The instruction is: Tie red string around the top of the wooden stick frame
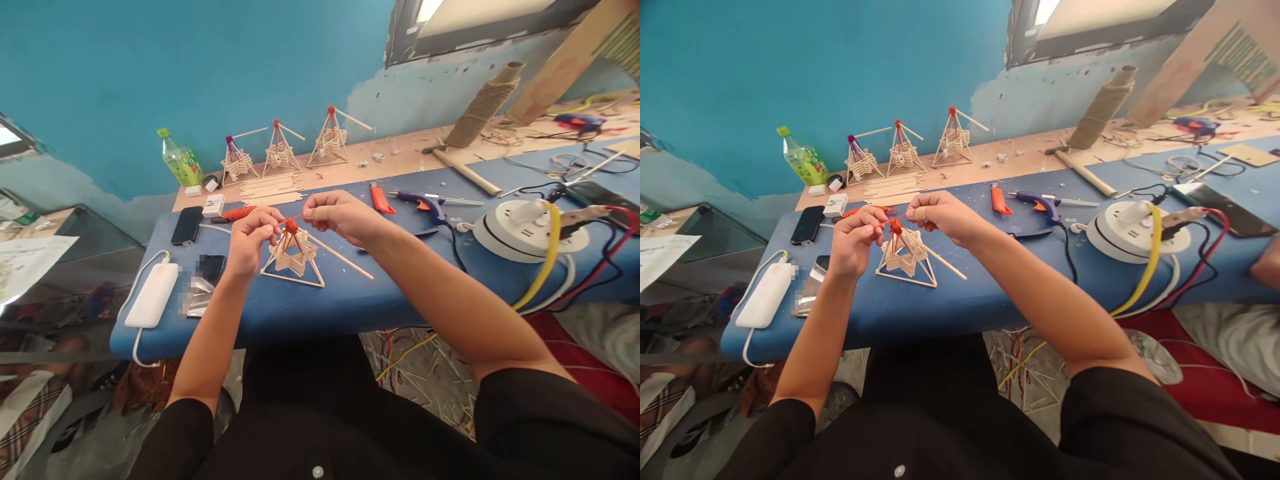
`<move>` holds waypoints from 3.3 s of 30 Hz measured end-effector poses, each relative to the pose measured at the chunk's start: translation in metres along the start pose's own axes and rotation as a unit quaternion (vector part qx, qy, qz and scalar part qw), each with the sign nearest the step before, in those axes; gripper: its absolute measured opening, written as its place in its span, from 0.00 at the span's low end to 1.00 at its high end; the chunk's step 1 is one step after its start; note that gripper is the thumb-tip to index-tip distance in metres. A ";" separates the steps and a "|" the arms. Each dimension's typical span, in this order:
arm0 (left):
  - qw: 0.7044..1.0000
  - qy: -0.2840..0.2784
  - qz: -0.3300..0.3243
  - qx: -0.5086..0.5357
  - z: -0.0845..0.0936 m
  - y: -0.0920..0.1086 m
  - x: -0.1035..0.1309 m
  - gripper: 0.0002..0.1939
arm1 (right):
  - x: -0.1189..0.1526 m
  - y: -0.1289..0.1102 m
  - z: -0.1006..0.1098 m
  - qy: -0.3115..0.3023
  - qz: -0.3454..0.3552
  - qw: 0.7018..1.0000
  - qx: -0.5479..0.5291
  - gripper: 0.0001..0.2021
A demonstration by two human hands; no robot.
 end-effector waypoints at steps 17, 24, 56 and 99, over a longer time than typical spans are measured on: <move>0.988 0.017 0.101 0.117 -0.002 -0.015 0.014 0.25 | -0.014 0.025 -0.028 -0.035 0.044 0.944 -0.326 0.13; 0.988 0.007 0.094 0.125 0.005 -0.017 0.018 0.25 | -0.012 0.022 -0.029 -0.036 0.054 0.944 -0.323 0.13; 0.980 0.063 0.112 0.153 0.041 -0.021 0.055 0.23 | -0.003 0.013 -0.030 -0.009 0.061 0.960 -0.273 0.15; 0.992 -0.033 -0.093 -0.076 -0.002 0.010 -0.024 0.13 | -0.017 -0.003 -0.023 -0.010 0.123 0.971 -0.206 0.12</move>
Point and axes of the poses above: each hand's wrist, its own x-axis away from the middle knuckle, its own z-axis out of the back of the hand, y = z × x, the point moved 9 cm from there along -x, towards the middle knuckle, and after that the axes turned 2 degrees about y, right-handed, at the moved point
